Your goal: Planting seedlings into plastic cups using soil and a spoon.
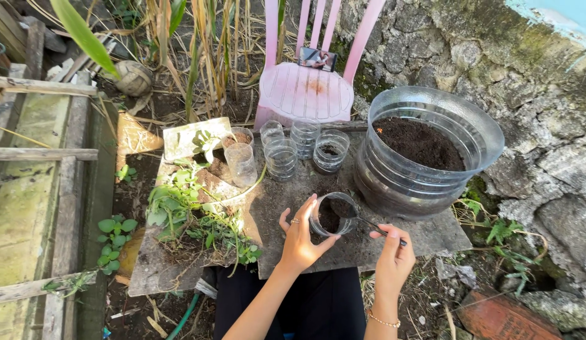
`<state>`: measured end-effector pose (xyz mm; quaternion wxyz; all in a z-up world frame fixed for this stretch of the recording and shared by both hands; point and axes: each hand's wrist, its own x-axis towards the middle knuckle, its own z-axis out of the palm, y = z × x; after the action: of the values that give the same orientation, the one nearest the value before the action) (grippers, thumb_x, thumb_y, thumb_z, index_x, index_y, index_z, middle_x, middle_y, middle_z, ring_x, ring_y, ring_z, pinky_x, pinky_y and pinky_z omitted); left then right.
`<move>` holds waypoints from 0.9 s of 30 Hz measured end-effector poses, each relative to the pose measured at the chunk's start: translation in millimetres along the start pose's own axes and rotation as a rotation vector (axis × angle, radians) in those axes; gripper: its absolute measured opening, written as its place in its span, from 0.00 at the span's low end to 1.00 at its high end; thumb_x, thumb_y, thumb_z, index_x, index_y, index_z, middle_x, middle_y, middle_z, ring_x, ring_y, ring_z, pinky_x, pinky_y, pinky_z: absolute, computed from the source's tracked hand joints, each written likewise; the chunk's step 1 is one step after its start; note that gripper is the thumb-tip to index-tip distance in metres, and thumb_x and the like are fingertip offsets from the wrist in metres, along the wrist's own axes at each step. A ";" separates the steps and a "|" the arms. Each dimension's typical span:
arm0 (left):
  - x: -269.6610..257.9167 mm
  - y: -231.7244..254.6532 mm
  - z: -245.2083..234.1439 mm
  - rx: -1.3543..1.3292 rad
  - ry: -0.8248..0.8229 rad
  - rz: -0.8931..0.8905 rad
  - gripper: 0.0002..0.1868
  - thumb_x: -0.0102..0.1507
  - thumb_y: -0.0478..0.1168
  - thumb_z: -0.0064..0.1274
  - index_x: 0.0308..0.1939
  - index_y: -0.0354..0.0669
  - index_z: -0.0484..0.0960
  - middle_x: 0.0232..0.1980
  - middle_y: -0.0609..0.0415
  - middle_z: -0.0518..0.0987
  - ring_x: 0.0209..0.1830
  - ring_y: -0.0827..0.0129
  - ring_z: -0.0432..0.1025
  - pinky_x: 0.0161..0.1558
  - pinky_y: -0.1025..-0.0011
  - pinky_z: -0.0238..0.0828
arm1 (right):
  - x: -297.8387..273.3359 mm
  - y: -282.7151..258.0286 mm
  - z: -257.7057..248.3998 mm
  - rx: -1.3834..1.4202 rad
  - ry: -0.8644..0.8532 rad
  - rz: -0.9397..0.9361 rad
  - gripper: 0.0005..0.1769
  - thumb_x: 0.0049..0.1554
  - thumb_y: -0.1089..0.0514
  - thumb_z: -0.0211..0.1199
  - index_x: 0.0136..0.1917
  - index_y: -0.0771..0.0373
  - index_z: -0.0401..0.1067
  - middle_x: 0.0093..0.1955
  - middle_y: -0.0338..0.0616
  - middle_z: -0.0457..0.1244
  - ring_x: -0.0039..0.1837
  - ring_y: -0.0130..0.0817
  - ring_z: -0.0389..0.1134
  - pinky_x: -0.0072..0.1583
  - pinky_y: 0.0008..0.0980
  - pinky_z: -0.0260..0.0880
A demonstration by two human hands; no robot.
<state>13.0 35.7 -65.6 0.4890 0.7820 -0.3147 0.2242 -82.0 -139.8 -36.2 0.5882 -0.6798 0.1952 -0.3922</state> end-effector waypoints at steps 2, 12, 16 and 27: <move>-1.9 -2.7 0.3 0.002 0.028 0.011 0.53 0.55 0.54 0.72 0.74 0.41 0.56 0.78 0.46 0.63 0.76 0.60 0.63 0.74 0.48 0.30 | -1.2 7.1 3.1 0.020 0.015 -0.104 0.16 0.73 0.53 0.51 0.53 0.66 0.73 0.46 0.42 0.70 0.43 0.20 0.61 0.49 0.21 0.57; -7.9 -2.9 2.4 -0.055 0.080 -0.041 0.55 0.53 0.52 0.73 0.75 0.40 0.55 0.77 0.46 0.65 0.76 0.60 0.63 0.73 0.47 0.27 | -9.8 -20.7 21.4 -0.040 -0.106 -0.279 0.10 0.66 0.64 0.54 0.51 0.73 0.73 0.56 0.50 0.64 0.46 0.32 0.72 0.50 0.29 0.74; -7.4 -4.5 4.2 -0.017 0.111 -0.028 0.55 0.53 0.52 0.73 0.75 0.40 0.56 0.77 0.46 0.66 0.75 0.60 0.63 0.74 0.48 0.28 | -8.2 -15.6 27.5 0.028 -0.072 -0.184 0.09 0.66 0.64 0.55 0.50 0.73 0.73 0.56 0.49 0.64 0.47 0.33 0.73 0.49 0.29 0.74; -9.5 -7.1 6.1 0.056 0.084 0.047 0.56 0.53 0.55 0.74 0.75 0.39 0.56 0.76 0.46 0.67 0.75 0.61 0.65 0.74 0.48 0.32 | -11.6 -53.1 36.9 -0.485 -0.193 -0.614 0.07 0.59 0.62 0.62 0.50 0.60 0.79 0.45 0.41 0.68 0.60 0.37 0.65 0.72 0.44 0.56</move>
<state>11.7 35.1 -78.8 0.4741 0.7778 -0.3058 0.2770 -71.4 -95.2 10.9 0.2819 -0.8593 0.0139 -0.4266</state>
